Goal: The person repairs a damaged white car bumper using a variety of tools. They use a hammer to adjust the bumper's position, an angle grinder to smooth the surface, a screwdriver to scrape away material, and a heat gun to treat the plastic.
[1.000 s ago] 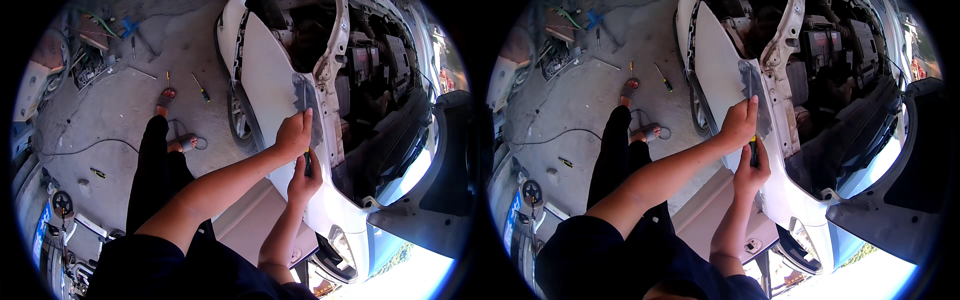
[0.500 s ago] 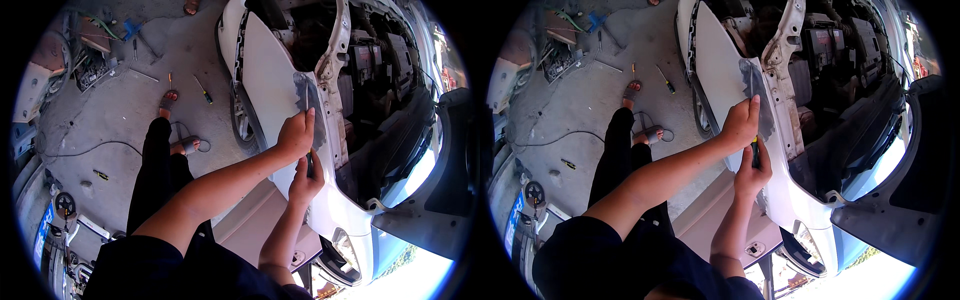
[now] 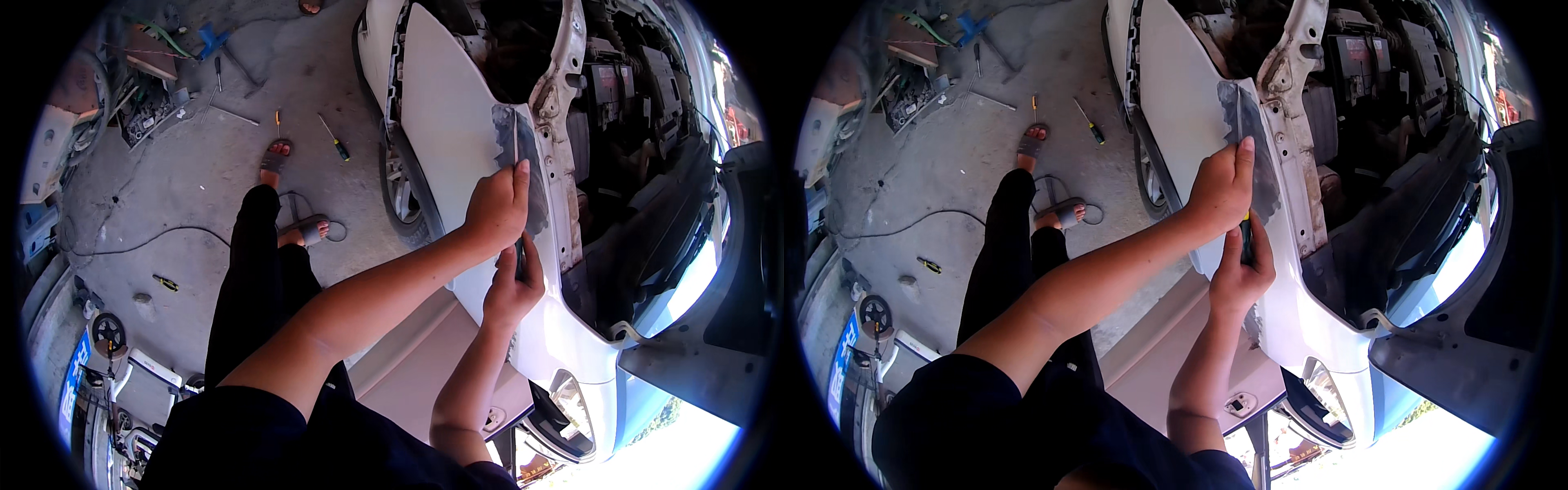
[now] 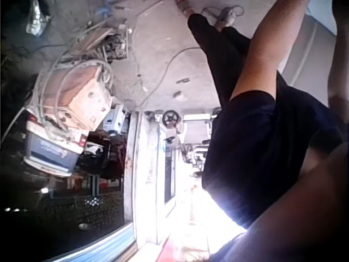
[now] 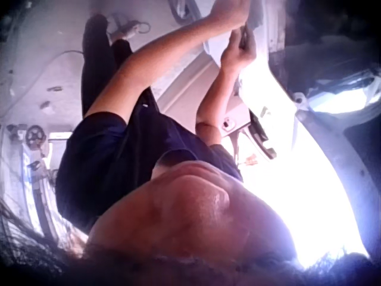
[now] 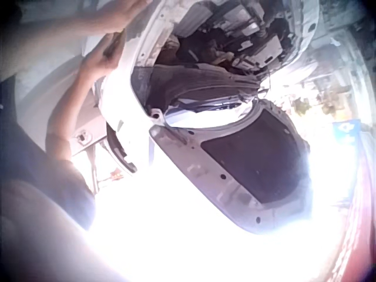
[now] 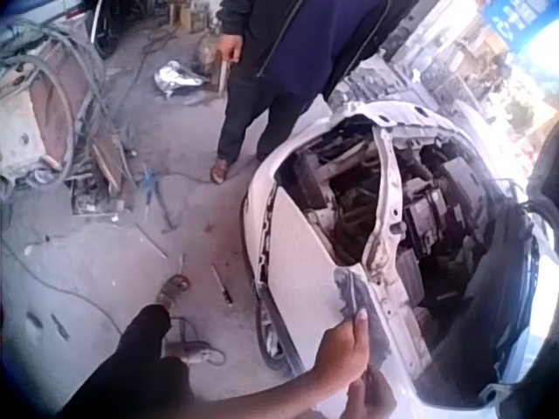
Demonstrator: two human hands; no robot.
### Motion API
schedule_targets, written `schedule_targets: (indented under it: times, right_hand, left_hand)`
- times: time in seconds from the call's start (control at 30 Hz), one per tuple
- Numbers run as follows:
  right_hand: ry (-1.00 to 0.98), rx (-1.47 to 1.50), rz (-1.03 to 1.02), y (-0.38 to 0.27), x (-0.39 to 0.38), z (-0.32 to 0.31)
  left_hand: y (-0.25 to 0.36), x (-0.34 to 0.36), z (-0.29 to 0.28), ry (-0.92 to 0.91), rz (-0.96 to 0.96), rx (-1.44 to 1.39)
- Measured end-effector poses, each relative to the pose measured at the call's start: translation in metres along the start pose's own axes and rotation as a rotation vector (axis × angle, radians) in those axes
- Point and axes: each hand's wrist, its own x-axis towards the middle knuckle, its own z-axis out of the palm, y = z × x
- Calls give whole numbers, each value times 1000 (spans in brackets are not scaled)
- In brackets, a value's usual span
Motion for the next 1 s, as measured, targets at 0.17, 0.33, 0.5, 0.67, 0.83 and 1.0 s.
schedule_targets:
  times: [0.17,0.33,0.5,0.67,0.83,1.0]
  right_hand:
    - [25,-6,-27,18,-1,2]
    - [27,59,-48,19,3,10]
    - [-22,131,-10,13,-5,0]
    - [18,64,-15,8,8,1]
    - [10,63,-32,0,12,7]
    - [25,58,19,1,1,-1]
  left_hand:
    - [-10,-7,2,-40,-25,-13]
    - [-10,1,-7,-95,-35,-16]
    - [-15,-3,-3,-86,-14,3]
    - [-9,1,2,-45,-9,-48]
    - [-5,11,-5,-34,-16,-97]
    - [-6,-3,-4,-69,-32,-49]
